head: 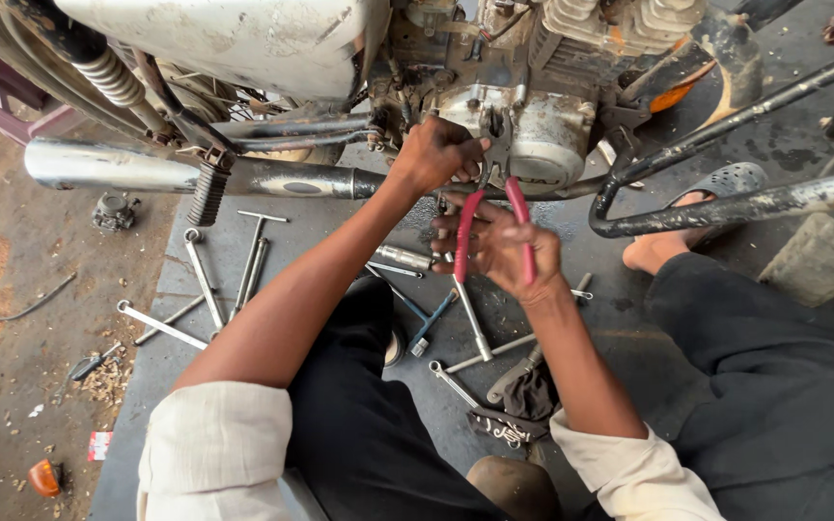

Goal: The person works on a motorcycle engine, using pliers and a screwdriver to manipulate small wires and components. They reach into the engine area and adjust parts while another person assists by holding pliers.

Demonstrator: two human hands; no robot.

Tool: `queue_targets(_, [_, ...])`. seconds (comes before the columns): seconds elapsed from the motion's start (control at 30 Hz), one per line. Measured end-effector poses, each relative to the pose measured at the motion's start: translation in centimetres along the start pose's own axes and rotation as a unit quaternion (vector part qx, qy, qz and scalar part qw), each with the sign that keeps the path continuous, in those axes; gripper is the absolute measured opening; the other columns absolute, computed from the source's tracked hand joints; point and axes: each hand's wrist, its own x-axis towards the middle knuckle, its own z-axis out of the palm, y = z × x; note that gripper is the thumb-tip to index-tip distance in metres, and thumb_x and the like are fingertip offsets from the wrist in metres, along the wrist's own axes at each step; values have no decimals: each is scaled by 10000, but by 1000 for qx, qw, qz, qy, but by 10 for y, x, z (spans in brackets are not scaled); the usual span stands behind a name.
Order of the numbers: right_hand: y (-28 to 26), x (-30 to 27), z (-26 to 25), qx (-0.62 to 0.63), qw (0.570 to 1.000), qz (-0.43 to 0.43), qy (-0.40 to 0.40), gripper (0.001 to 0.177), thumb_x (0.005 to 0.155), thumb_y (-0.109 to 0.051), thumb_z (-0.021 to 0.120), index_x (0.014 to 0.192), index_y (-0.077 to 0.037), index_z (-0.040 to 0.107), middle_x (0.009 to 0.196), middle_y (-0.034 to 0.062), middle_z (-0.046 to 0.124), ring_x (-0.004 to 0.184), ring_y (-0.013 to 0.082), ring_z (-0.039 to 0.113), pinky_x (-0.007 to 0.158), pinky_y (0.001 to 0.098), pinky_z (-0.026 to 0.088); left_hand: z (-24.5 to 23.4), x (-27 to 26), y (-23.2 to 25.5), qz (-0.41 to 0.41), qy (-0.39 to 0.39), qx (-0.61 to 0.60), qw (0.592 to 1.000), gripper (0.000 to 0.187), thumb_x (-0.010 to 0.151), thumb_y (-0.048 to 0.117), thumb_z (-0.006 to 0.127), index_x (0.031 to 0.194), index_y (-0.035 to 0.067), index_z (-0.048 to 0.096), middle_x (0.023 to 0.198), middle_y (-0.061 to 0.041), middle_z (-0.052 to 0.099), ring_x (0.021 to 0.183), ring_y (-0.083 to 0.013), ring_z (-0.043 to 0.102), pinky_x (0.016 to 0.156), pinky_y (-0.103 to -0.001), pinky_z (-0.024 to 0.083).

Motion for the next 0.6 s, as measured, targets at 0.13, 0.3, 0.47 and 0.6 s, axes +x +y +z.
queue_targets(0.13, [-22,3,18,6,999,47,27,942,812,-306,670,1574,97,289,1522,369,415,1390,573,443,1092,740,413,16,10,-9,-30,-11,-52,998,434,899,428,703,822,8,778,719,-85,778,635,-140,747,627,-322,615])
queue_targets(0.3, [-33,9,33,4,998,59,2,954,834,-354,654,1580,94,262,1529,409,385,1421,589,413,1095,762,380,23,24,-14,-94,7,-159,983,395,855,379,694,790,-7,747,657,-98,701,565,-194,649,524,-381,520])
queue_targets(0.47, [-14,-4,44,39,995,84,33,905,832,-372,640,1540,86,312,1529,413,367,1410,582,401,1085,777,361,17,26,-5,-144,-9,-156,977,356,873,350,707,765,10,703,666,-87,682,579,-203,637,531,-380,522])
queue_targets(0.6, [-1,-7,31,86,995,25,36,792,843,-308,637,1472,132,440,1313,304,550,1166,458,579,1017,599,505,19,21,8,-175,23,-129,976,290,861,339,701,787,58,688,711,-84,736,609,-194,700,563,-374,569])
